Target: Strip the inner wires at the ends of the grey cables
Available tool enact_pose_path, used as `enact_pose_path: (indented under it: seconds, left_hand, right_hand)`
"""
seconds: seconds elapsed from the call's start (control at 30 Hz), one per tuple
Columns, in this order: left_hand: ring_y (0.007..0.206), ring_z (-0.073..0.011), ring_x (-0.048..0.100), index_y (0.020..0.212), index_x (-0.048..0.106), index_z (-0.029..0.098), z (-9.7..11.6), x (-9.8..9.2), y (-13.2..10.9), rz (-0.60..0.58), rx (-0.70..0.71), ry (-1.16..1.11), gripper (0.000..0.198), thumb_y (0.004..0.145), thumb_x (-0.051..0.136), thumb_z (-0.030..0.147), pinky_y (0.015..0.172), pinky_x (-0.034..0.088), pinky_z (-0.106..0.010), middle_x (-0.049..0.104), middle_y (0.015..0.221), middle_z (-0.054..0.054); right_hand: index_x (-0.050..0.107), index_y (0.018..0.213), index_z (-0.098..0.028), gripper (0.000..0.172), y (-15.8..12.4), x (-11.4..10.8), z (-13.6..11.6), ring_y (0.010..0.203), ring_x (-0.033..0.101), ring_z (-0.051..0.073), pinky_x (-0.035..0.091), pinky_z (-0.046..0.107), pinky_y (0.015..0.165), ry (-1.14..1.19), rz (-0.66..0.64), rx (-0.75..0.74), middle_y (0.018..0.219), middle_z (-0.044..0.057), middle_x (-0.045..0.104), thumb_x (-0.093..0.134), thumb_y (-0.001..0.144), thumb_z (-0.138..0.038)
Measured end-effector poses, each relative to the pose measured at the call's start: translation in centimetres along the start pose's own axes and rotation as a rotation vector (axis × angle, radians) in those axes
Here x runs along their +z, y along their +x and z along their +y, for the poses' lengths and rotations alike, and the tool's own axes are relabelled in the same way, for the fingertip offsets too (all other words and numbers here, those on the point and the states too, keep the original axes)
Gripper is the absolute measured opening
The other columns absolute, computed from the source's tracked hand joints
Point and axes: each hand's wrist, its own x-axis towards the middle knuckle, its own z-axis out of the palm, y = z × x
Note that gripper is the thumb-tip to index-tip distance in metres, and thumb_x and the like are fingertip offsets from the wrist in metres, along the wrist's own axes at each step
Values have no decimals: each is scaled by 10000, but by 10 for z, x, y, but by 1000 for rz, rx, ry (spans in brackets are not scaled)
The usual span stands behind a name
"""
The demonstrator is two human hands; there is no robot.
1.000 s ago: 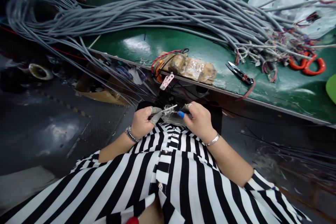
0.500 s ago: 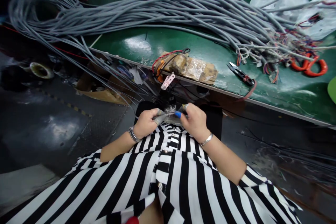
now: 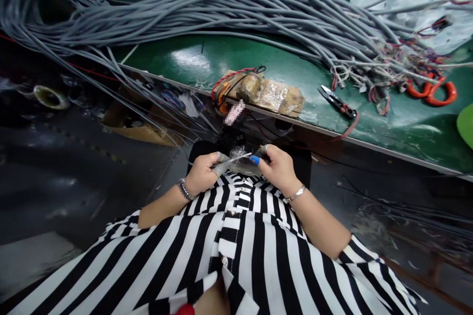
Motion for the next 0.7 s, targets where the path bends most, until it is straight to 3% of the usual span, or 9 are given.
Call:
enact_pose_path:
  seconds: [0.27, 0.43, 0.57, 0.7]
  left_hand:
    - [660, -135, 609, 801, 655, 180, 0, 0, -1, 8, 21, -2, 116, 808, 574, 263, 636, 470, -231, 664, 716, -21]
    - [659, -132, 618, 809, 646, 175, -5, 0, 1, 49, -65, -72, 84, 791, 577, 219, 642, 479, -227, 677, 725, -18]
    - [682, -133, 631, 849, 654, 170, -8, 0, 1, 89, -90, -142, 118, 802, 583, 250, 656, 487, -225, 694, 764, -23]
    - [682, -130, 632, 848, 659, 166, -7, -1, 0, 83, -62, -168, 136, 809, 589, 275, 648, 486, -219, 692, 773, -29]
  right_hand:
    - [461, 654, -203, 234, 0, 1, -4, 565, 426, 124, 335, 253, 544, 2, -9, -78, 616, -13, 464, 567, 812, -339]
    - [475, 640, -196, 249, -3, 2, -11, 577, 442, 121, 345, 248, 557, 91, -211, -302, 629, -5, 474, 552, 823, -346]
    - [536, 705, -190, 201, -2, 0, -4, 598, 478, 129, 381, 254, 577, 148, -48, -147, 661, 4, 524, 564, 826, -348]
    - [552, 724, -191, 165, -1, -3, 4, 636, 517, 148, 391, 265, 599, -8, 99, -8, 695, 17, 570, 583, 810, -329]
